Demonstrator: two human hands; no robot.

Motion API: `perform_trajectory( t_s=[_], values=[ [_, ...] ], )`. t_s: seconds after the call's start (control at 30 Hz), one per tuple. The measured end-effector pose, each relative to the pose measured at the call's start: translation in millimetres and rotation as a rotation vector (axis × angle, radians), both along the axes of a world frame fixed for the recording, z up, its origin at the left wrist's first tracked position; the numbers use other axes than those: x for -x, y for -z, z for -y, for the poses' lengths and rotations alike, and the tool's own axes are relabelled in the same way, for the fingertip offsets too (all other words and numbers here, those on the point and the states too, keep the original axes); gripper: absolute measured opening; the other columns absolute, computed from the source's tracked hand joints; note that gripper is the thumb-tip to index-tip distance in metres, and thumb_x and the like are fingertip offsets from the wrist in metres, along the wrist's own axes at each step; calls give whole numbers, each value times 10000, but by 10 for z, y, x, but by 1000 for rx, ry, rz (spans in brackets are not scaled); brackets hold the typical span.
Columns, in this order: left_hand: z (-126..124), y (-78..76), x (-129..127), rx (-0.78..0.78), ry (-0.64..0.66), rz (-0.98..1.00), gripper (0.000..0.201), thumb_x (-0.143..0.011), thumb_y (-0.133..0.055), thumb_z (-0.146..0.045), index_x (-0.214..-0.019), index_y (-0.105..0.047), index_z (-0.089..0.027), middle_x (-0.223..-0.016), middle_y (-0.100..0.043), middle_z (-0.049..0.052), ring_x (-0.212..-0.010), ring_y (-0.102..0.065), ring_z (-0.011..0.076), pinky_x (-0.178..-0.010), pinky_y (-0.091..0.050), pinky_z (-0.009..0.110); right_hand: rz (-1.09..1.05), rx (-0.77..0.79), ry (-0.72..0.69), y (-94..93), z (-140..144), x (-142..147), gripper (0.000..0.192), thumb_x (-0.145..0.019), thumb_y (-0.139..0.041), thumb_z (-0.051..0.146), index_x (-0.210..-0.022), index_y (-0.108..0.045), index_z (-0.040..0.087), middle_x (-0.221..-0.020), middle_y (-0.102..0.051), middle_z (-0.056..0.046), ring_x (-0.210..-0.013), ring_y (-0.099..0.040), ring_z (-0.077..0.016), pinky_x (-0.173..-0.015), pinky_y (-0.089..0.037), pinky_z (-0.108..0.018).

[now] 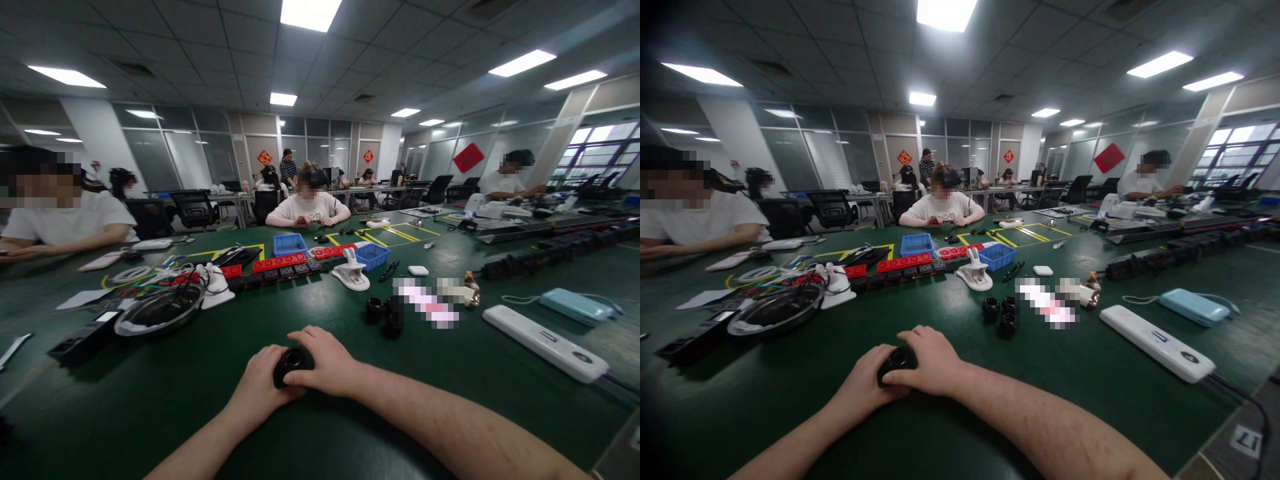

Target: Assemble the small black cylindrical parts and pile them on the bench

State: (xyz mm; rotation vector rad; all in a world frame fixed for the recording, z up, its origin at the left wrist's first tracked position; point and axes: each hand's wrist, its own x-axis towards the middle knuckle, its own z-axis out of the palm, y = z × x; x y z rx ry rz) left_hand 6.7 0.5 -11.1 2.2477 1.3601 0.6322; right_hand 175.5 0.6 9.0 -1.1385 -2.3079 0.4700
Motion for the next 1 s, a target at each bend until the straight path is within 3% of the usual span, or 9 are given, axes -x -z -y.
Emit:
perform_trajectory(
  t_s=[0.1, 0.2, 0.3, 0.4, 0.5, 0.63, 0.8, 1.0],
  values=[
    [8, -28, -28, 3, 1, -45, 233, -618, -585, -282, -821, -534, -178, -835, -548, 39, -796, -510, 216, -705, -395, 330, 101, -74, 5, 1, 40, 79, 455, -655, -563, 479, -979, -539, 161, -882, -548, -68, -808, -473, -204, -720, -366, -338],
    [1, -35, -26, 29, -9, -53, 222, -614, -578, -245, -821, -532, -179, -841, -547, 34, -804, -507, 212, -703, -391, 318, 94, -100, -20, -24, 45, 90, 422, -637, -595, 442, -953, -539, 168, -848, -554, -53, -788, -470, -192, -708, -360, -321],
    [-7, -31, -13, 35, -11, -49, 241, -613, -595, -304, -811, -539, -180, -833, -553, 36, -798, -511, 220, -698, -388, 322, -47, -106, -41, -73, 32, 59, 388, -619, -627, 370, -945, -516, 191, -884, -547, -31, -829, -462, -183, -740, -356, -310],
    [1, -33, -5, 13, -5, -39, 299, -603, -609, -376, -828, -548, -189, -839, -559, 34, -810, -511, 228, -708, -382, 331, -254, -86, 40, -93, -5, 23, 353, -622, -614, 233, -946, -475, 198, -904, -521, -17, -853, -455, -166, -748, -366, -291],
    [19, -46, -6, 1, -4, -29, 354, -598, -613, -409, -877, -550, -200, -866, -565, 36, -831, -509, 234, -726, -378, 340, -407, -5, 121, -56, -57, 1, 313, -631, -575, 173, -913, -441, 187, -876, -499, -12, -801, -464, -145, -719, -385, -273],
    [36, -59, -9, 10, -9, -32, 355, -605, -603, -420, -885, -553, -207, -880, -568, 40, -845, -510, 238, -748, -376, 349, -519, 48, 124, 28, -108, -8, 346, -642, -535, 145, -953, -390, 189, -923, -476, -18, -825, -467, -139, -756, -387, -278],
    [39, -44, 0, 9, -72, -51, 367, -605, -593, -433, -881, -546, -196, -883, -567, 46, -850, -514, 242, -751, -380, 356, -467, -9, 184, 141, -177, -37, 359, -584, -533, 113, -908, -397, 188, -910, -438, -19, -849, -445, -154, -765, -385, -298],
    [55, -25, 16, -6, -120, -67, 377, -614, -577, -436, -891, -538, -183, -909, -559, 53, -873, -512, 240, -760, -376, 358, -386, 80, 262, 308, -271, -109, 460, -540, -600, 129, -951, -400, 178, -923, -436, -20, -855, -445, -154, -779, -383, -304]
  ],
)
